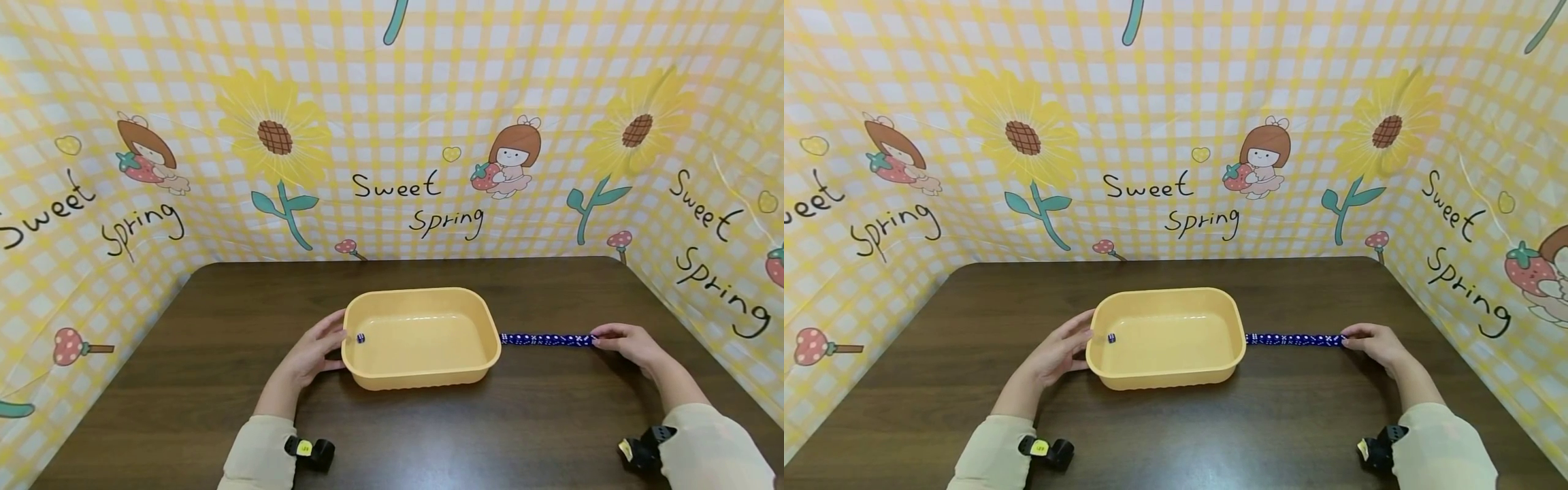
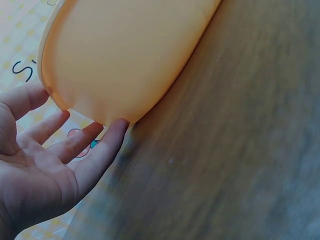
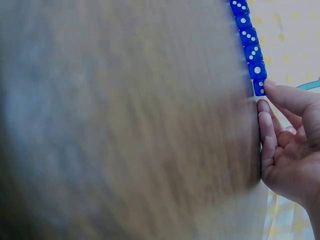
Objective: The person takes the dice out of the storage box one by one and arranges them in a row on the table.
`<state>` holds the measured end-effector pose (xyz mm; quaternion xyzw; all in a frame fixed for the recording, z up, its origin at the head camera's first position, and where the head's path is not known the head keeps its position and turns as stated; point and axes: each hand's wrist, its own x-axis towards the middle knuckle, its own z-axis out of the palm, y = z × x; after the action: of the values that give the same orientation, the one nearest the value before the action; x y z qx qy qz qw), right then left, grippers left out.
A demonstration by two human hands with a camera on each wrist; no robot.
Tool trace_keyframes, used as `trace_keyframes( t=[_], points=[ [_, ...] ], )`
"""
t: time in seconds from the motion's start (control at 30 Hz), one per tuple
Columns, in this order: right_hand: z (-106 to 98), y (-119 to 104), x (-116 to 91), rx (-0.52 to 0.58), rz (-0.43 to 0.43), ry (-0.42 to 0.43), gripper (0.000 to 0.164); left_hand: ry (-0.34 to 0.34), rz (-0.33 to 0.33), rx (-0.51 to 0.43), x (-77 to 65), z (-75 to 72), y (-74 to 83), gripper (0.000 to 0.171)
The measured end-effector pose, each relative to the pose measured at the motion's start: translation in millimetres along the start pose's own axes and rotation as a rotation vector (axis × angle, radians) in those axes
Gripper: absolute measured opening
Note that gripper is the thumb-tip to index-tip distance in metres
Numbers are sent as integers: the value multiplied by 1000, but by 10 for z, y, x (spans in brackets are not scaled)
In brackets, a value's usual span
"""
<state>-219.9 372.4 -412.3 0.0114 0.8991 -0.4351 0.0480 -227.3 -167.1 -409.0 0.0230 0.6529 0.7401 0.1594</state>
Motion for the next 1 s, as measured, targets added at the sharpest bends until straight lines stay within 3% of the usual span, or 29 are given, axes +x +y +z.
trace_keyframes(
  t=[0.63,0.73,0.9,1.0],
  points=[
    [-34,14,-28,34,-3,37,49,-5,0,1,-27,21,18,51],
    [-63,3,-34,112,6,36,39,-4,-1,-1,-27,21,19,50],
    [-137,-44,-41,283,42,-8,8,-10,4,-5,-27,15,22,50],
    [-197,-105,-38,316,43,-22,8,-9,1,-9,-30,7,25,50]
  ],
)
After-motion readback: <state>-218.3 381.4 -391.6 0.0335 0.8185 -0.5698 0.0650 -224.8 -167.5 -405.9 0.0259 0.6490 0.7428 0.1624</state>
